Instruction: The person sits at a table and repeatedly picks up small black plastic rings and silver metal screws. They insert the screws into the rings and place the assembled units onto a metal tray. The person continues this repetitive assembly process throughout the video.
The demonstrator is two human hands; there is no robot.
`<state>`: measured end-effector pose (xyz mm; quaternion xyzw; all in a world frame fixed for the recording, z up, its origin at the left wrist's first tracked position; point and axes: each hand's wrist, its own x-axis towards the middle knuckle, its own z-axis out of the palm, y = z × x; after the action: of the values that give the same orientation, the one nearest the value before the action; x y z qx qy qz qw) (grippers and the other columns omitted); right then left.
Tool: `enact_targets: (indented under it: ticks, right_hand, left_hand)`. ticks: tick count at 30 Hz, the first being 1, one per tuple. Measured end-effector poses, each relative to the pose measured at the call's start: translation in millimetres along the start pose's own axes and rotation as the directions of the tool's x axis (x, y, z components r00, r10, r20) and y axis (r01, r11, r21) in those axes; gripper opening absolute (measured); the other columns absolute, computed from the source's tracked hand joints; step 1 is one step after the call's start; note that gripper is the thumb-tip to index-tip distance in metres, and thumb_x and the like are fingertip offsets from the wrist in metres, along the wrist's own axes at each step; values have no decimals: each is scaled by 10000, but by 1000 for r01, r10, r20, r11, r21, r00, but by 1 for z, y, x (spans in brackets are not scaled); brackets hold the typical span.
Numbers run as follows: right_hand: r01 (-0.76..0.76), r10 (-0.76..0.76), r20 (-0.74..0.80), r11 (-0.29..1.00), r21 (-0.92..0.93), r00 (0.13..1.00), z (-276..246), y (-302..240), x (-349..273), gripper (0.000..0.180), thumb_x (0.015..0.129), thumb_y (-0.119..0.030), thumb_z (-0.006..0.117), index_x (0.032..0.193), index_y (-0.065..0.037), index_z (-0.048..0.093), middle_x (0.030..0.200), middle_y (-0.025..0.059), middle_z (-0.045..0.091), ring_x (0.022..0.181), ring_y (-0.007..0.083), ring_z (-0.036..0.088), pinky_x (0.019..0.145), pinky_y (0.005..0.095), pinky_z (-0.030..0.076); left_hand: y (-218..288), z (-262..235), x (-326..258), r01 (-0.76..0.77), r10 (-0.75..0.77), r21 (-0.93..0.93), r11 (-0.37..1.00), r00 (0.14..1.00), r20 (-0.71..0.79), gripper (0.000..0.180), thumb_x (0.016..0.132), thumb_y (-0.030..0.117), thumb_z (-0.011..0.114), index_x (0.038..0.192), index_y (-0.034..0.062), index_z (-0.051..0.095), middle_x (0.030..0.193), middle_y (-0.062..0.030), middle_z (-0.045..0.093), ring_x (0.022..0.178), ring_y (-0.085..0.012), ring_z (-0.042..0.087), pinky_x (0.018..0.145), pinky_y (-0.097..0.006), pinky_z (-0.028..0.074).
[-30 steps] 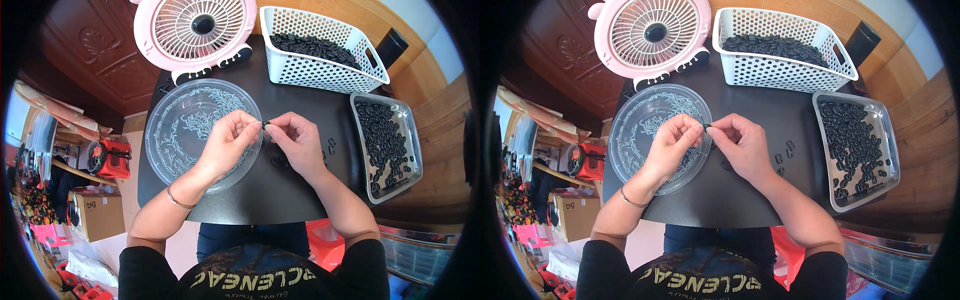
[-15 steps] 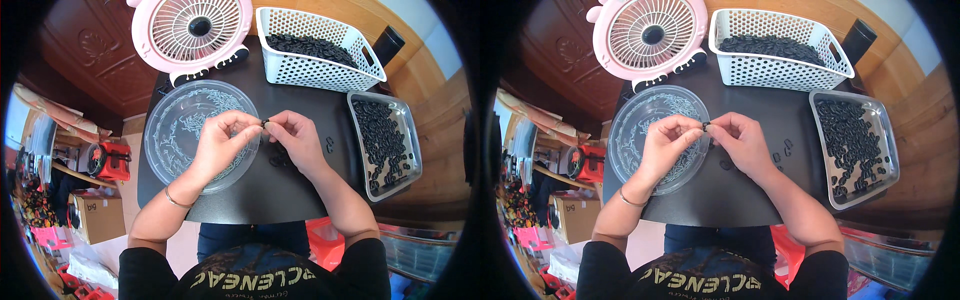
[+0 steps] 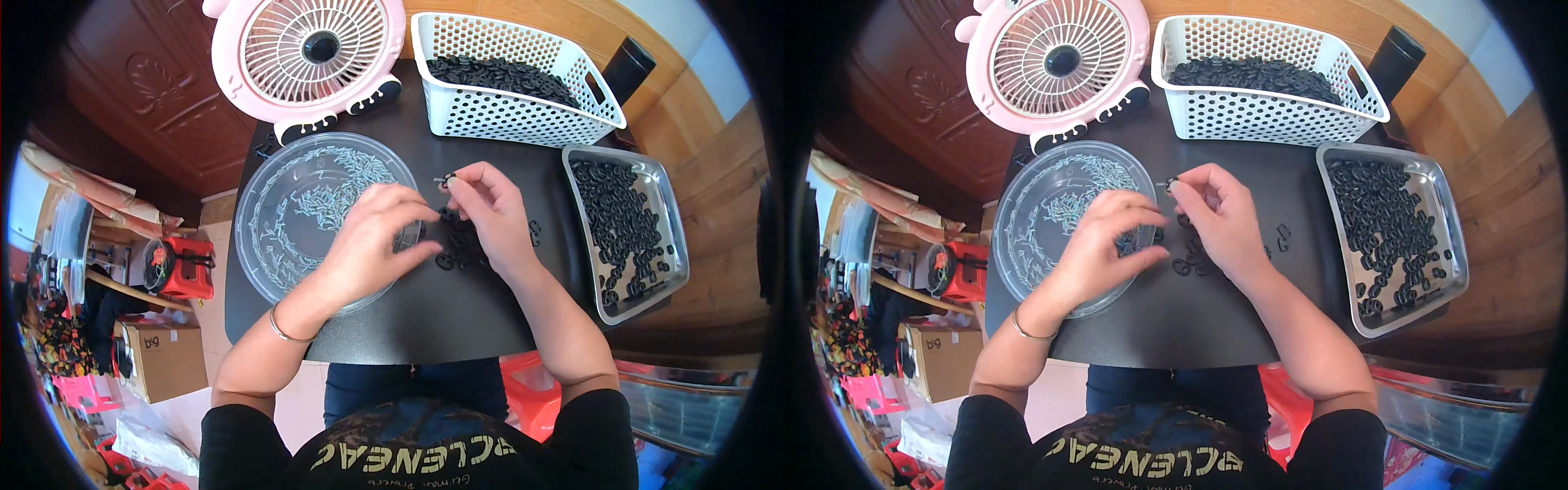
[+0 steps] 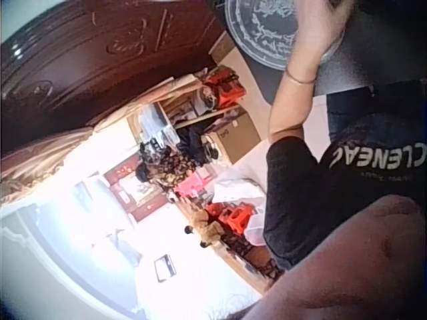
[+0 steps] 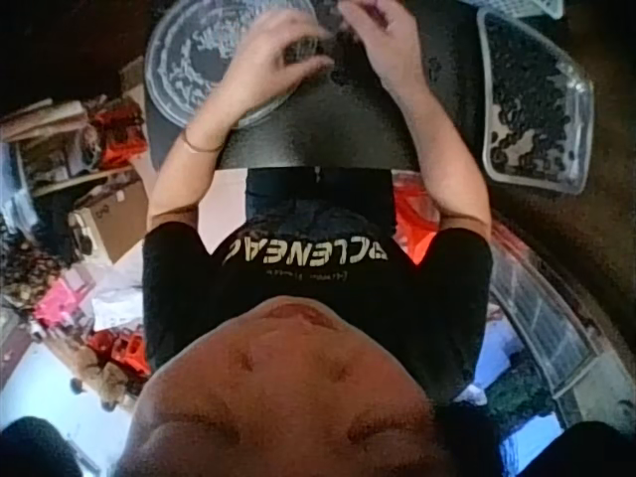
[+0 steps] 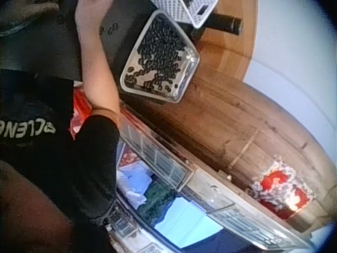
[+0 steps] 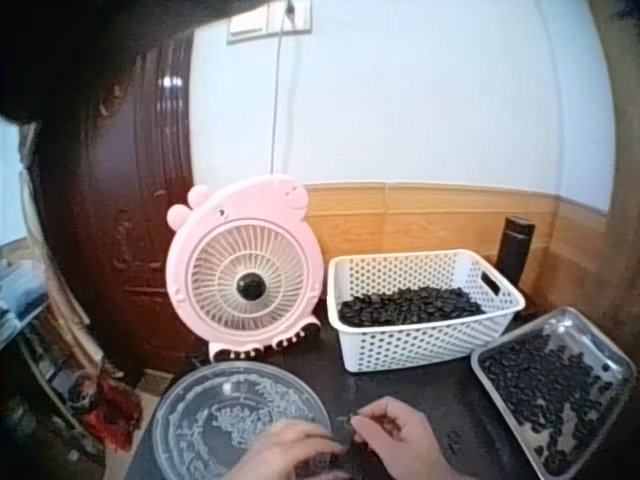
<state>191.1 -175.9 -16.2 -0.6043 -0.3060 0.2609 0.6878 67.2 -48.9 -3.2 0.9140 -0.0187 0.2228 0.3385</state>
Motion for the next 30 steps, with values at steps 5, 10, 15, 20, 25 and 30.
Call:
enact_targets:
  ticks: [5,10,15,20,25,30]
  right_hand:
    - [57,-53,-75,997,53,996,-5,0,4,84,833,-108,562,858,-32,537,805,27,593,722,73,566,645,206,446]
    - [52,-49,-57,996,67,997,-9,6,6,80,828,-93,564,865,-34,524,830,37,595,734,87,577,644,204,448]
    - [57,-52,-51,993,105,997,-6,3,6,99,829,-71,552,914,-28,527,842,40,593,734,94,578,643,207,451]
    - [61,-58,-37,994,92,998,-6,3,7,156,827,-53,541,979,-16,535,841,41,590,728,96,575,643,206,449]
    - [34,-29,-53,996,81,998,-7,1,6,150,832,-52,528,977,-14,542,843,39,587,725,91,568,647,205,449]
    - [33,-31,-38,997,69,999,-7,2,6,152,837,-59,527,983,-20,543,839,33,583,724,80,553,650,201,442]
  left_hand:
    - [7,0,-2,-55,29,198,979,991,132,461,618,65,669,1062,48,544,1031,-85,542,992,-268,474,830,-363,384]
    - [9,2,-2,-90,31,343,935,984,175,398,605,58,639,999,51,577,965,-68,550,938,-243,483,809,-356,387]
    - [11,13,-2,-153,34,517,842,972,233,243,616,52,588,860,47,584,811,-56,514,825,-219,478,744,-335,406]
    - [23,25,-6,-205,51,647,734,967,248,127,624,65,551,749,50,534,728,-57,467,768,-199,471,678,-258,424]
    - [29,27,-8,-205,-19,778,594,963,269,131,626,81,555,749,50,518,733,-53,472,758,-175,471,659,-235,430]
    - [21,27,-10,-192,-2,801,568,972,234,102,630,96,552,723,60,535,731,-46,485,760,-168,474,656,-236,427]
